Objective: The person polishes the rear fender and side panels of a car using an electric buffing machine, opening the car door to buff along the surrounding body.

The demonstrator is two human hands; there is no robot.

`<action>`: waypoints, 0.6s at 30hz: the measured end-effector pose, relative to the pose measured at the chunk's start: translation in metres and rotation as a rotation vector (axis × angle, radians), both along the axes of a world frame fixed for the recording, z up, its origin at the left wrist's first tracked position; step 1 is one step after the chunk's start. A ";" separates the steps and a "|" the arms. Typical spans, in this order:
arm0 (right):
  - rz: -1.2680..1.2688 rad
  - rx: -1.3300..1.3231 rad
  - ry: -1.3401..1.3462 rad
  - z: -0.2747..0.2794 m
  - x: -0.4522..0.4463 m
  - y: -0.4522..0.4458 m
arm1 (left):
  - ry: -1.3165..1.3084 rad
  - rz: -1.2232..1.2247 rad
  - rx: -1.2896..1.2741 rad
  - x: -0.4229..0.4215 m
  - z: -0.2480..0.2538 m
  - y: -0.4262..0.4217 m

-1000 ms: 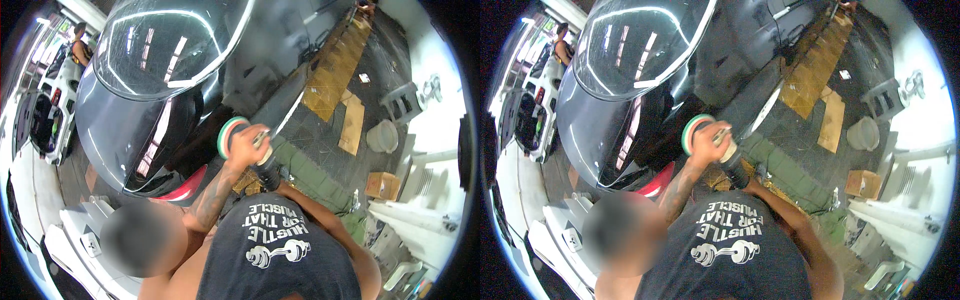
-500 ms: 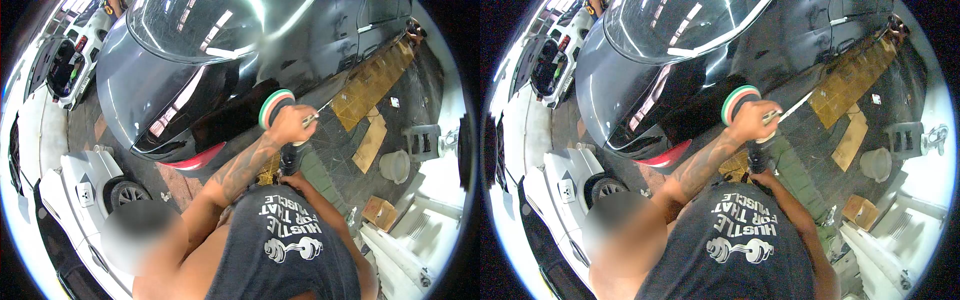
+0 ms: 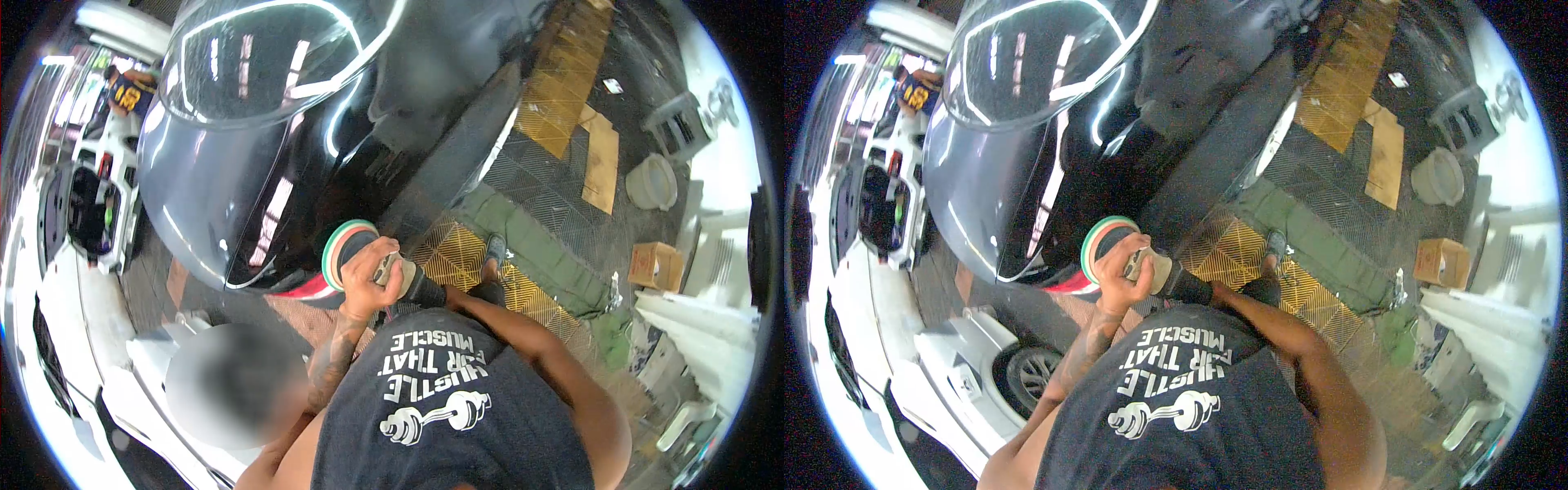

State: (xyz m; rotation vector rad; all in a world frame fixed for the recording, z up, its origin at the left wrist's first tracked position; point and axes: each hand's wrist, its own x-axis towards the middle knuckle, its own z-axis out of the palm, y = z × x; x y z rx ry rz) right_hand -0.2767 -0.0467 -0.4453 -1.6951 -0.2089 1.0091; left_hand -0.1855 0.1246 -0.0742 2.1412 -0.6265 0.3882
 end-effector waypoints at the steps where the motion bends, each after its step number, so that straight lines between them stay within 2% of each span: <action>1: 0.000 -0.002 0.012 -0.001 0.001 -0.005 | 0.001 0.019 -0.010 0.006 0.003 -0.006; 4: -0.105 0.003 -0.028 0.012 0.008 -0.029 | -0.024 -0.008 -0.021 0.034 0.012 -0.033; 6: -0.305 -0.025 -0.227 0.031 0.011 -0.045 | -0.009 0.004 -0.028 0.061 0.017 -0.054; 7: -0.481 -0.041 -0.426 0.057 0.017 -0.056 | -0.019 -0.011 -0.040 0.077 0.019 -0.064; 8: -0.469 -0.035 -0.436 0.086 0.029 -0.074 | -0.033 -0.017 -0.046 0.094 0.022 -0.073; 10: -0.434 -0.159 -0.384 0.161 0.059 -0.108 | -0.042 -0.015 -0.061 0.128 0.029 -0.101; 11: -0.416 -0.148 -0.395 0.169 0.070 -0.116 | -0.029 -0.019 -0.093 0.144 0.032 -0.118; 13: -0.639 -0.247 -0.251 0.176 0.091 -0.139 | 0.003 -0.045 -0.119 0.183 0.028 -0.152; 14: -0.612 -0.242 -0.260 0.174 0.101 -0.152 | 0.044 -0.053 -0.126 0.201 0.031 -0.167; 16: -0.655 -0.341 -0.021 0.172 0.120 -0.171 | 0.143 -0.058 -0.119 0.229 0.033 -0.188; 18: -0.621 -0.323 -0.043 0.179 0.135 -0.185 | 0.139 -0.013 -0.099 0.243 0.041 -0.196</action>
